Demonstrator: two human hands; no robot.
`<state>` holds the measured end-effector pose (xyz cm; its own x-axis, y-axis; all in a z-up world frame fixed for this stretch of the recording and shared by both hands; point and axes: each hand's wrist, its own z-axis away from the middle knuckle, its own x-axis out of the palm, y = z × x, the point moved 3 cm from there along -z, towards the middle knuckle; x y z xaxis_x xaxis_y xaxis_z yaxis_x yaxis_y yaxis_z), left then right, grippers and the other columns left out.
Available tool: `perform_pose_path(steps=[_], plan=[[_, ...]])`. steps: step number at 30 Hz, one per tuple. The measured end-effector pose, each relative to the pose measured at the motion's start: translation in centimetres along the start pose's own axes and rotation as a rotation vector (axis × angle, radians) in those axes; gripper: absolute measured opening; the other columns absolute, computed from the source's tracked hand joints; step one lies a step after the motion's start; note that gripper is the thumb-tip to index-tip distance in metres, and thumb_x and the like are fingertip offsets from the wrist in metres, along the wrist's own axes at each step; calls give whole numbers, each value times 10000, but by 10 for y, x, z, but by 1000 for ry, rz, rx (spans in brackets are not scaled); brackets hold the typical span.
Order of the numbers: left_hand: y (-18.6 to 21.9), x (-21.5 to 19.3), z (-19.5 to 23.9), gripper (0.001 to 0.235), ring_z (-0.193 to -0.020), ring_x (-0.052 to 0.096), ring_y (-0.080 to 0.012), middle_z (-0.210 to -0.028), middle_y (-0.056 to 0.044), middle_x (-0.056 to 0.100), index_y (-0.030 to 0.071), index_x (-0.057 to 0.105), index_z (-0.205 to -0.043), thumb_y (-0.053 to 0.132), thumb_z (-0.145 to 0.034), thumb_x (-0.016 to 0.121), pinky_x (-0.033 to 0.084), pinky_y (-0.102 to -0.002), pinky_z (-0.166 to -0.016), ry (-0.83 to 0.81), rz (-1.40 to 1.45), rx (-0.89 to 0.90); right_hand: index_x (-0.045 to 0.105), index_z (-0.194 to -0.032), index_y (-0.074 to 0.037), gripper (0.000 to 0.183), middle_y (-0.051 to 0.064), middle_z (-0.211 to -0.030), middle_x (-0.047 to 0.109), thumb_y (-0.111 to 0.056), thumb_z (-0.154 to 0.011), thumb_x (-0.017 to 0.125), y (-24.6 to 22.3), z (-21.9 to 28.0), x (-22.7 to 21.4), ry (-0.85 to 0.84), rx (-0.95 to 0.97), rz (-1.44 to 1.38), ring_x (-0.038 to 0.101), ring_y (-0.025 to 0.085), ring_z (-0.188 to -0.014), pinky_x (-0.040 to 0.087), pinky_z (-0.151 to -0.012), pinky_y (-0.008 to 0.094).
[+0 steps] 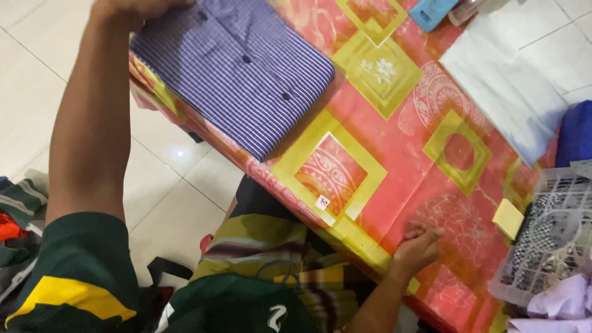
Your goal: The person is folding shirts and fastening the buttons on the front of the garments.
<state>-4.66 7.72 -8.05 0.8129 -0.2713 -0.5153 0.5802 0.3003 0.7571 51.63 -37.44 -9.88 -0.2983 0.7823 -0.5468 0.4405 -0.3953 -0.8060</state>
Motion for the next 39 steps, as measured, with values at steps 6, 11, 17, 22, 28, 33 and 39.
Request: perform_pose_path(steps=[6, 11, 17, 22, 28, 33, 39], plan=[[8, 6, 51, 498, -1232, 591, -309, -1389, -51, 572, 145, 512, -1375, 465, -1020, 654, 455, -442, -1081, 127, -21, -46, 701, -834, -82, 747, 3, -633, 562, -527, -1176, 208, 1, -2, 1, -15, -57, 54, 558, 169, -604, 498, -661, 347], [26, 13, 69, 626, -1358, 495, -384, -1524, -87, 469, 109, 361, -1512, 492, -1069, 583, 385, -485, -1156, 101, -61, -77, 686, -853, -89, 677, 2, -653, 561, -459, -1191, 231, -6, 0, 3, -15, 1, 12, 543, 148, -601, 492, -646, 322], [54, 34, 93, 544, -1429, 376, -465, -1600, -113, 373, 208, 339, -1600, 409, -1111, 463, 276, -560, -1204, 29, -143, -36, 713, -851, -99, 672, 2, -677, 616, -487, -1157, 258, -16, 4, 0, -9, 75, -1, 562, 149, -618, 483, -657, 332], [22, 97, 25, 336, -954, 688, -212, -1109, -61, 737, 77, 736, -1204, 313, -977, 664, 528, -376, -824, 7, -116, 295, 724, -816, -142, 467, -24, -620, 509, -362, -1114, 439, -1, -4, 7, -18, 174, -94, 483, 113, -561, 421, -544, 302], [65, 230, 97, 415, -1107, 651, -354, -1199, -210, 696, 23, 688, -1166, 380, -983, 584, 497, -490, -919, -148, -147, 422, 673, -1002, -63, 342, 17, -829, 648, -398, -1032, 605, -34, -8, 2, -195, -76, 58, 558, 165, -769, 482, -756, 372], [97, 261, 154, 485, -1201, 646, -378, -1203, -189, 710, 99, 670, -1333, 441, -989, 660, 507, -531, -989, -175, -127, 394, 658, -1256, -26, 308, 178, -1137, 588, -223, -1028, 720, -73, -6, -3, -221, -448, 11, 625, 405, -1110, 489, -981, 510], [102, 256, 164, 446, -1124, 674, -415, -1196, -195, 699, 79, 651, -1348, 352, -995, 665, 543, -545, -923, -26, -204, 534, 514, -1457, -11, 548, 287, -1501, 409, -245, -1003, 714, -118, 15, 15, -388, -702, 143, 385, 545, -1392, 294, -1127, 696]])
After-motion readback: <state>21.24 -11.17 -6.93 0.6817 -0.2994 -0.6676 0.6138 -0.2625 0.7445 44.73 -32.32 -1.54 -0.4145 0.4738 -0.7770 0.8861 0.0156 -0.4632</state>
